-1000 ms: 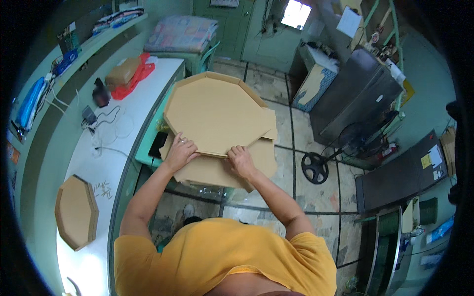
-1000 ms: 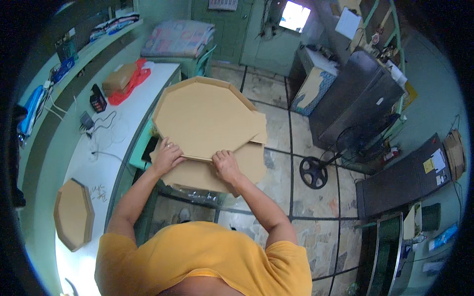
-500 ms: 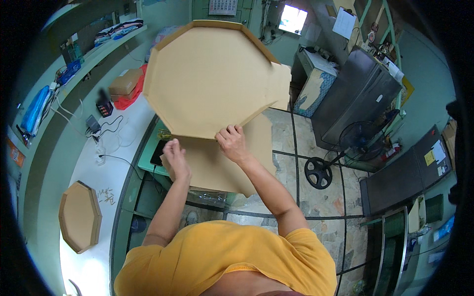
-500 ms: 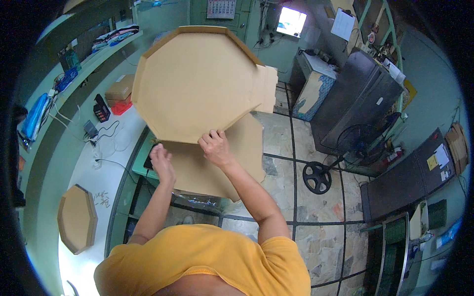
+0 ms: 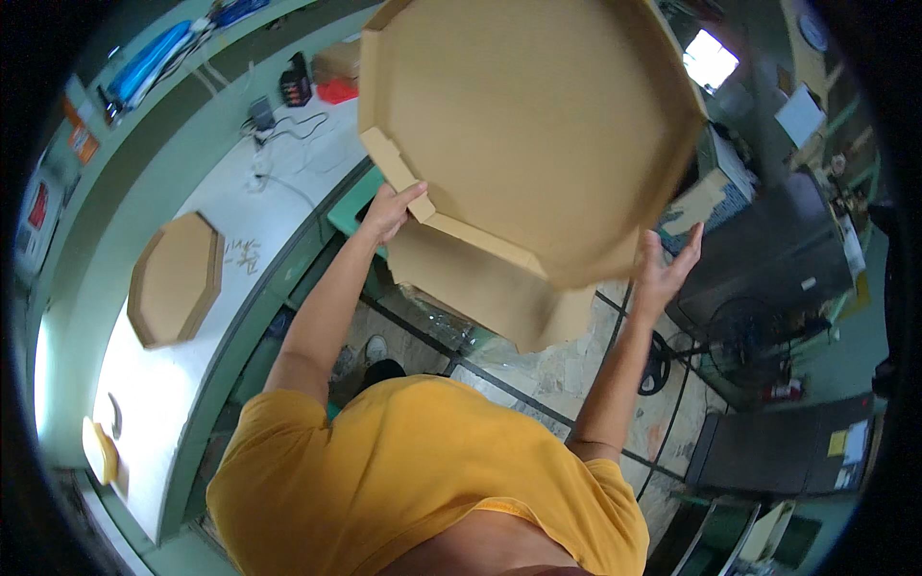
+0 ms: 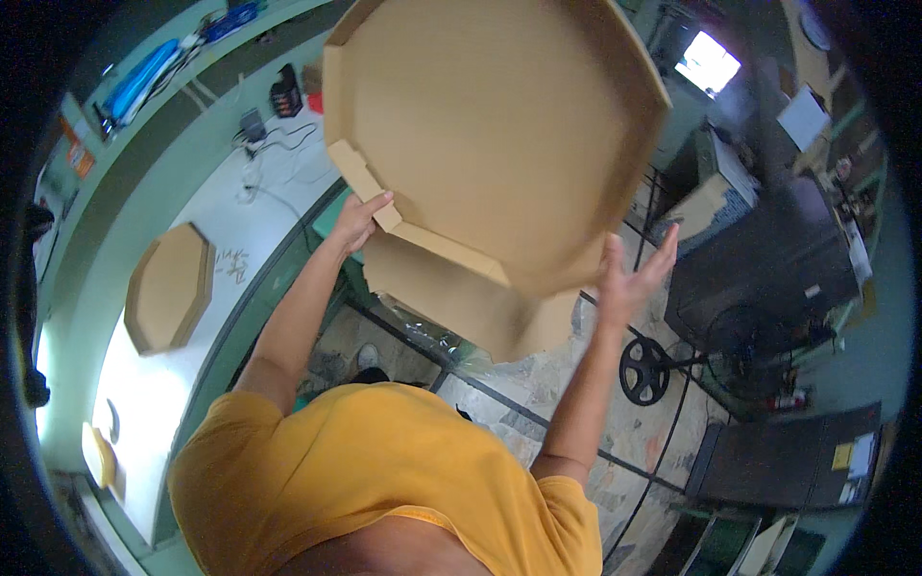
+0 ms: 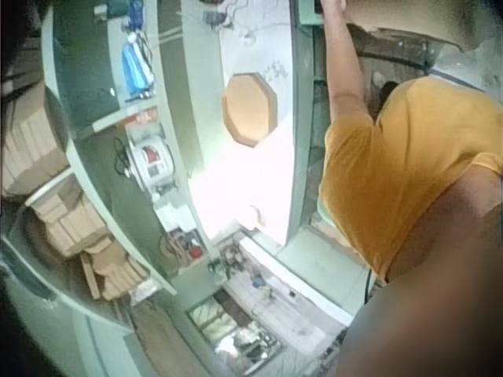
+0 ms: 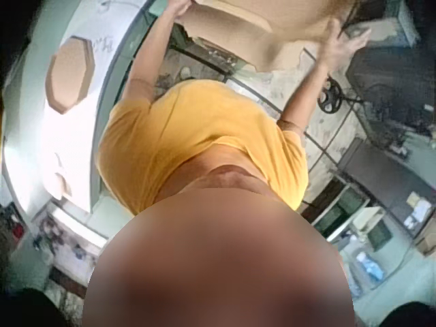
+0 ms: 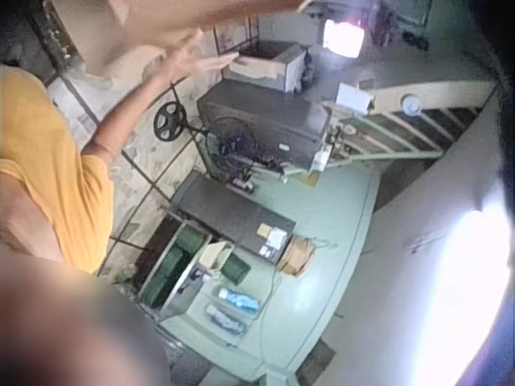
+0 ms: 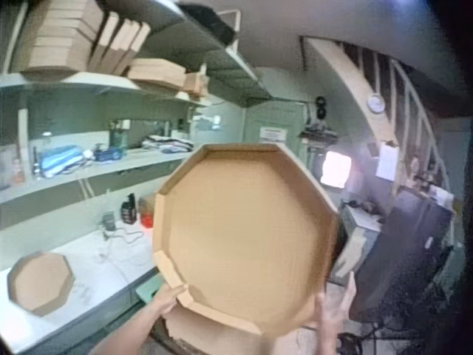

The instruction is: The person repeatedly folds flat octagonal cardboard pizza boxes into three-dimensional containers by hand. They pick each box from a stack, fold the side flaps inward, and place the finished box on a growing pile to the left.

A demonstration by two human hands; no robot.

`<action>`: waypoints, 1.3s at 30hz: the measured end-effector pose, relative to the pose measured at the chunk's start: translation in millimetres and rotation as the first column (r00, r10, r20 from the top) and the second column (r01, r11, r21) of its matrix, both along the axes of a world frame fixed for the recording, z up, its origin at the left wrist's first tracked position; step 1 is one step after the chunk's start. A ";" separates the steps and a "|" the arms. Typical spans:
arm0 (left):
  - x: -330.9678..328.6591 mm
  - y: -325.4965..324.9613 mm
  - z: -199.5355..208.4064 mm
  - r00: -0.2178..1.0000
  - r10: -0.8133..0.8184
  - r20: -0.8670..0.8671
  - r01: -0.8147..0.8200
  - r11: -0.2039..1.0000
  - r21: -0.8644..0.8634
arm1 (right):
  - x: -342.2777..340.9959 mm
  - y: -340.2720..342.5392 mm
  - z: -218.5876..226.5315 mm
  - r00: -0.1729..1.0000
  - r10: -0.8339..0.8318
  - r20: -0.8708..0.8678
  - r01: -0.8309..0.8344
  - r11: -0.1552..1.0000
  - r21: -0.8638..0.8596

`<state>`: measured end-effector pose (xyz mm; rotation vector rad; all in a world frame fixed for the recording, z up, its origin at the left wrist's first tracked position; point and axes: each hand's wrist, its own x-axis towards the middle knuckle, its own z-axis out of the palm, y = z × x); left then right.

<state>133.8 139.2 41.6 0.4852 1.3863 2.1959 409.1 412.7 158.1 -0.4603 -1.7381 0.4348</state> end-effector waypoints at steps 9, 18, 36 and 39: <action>-44.4 -91.3 -9.8 0.868 0.240 -0.435 -0.444 0.767 -0.463 | -62.2 -74.8 -35.9 0.698 0.671 -0.251 -0.633 0.413 -0.655; -90.5 -244.7 -50.3 0.901 0.224 0.371 -0.226 0.973 -0.039 | -177.0 -178.6 -77.8 0.735 0.593 -0.329 -0.485 0.121 -0.866; -210.8 -384.7 -115.7 0.820 0.560 0.114 -0.482 0.785 -0.390 | -301.9 -300.2 -151.2 0.603 0.778 -0.177 -0.569 0.264 -0.778; -223.8 -394.4 -100.6 0.865 0.502 -0.009 -0.445 0.759 -0.476 | -301.3 -298.9 -144.9 0.589 0.778 -0.219 -0.620 0.262 -0.739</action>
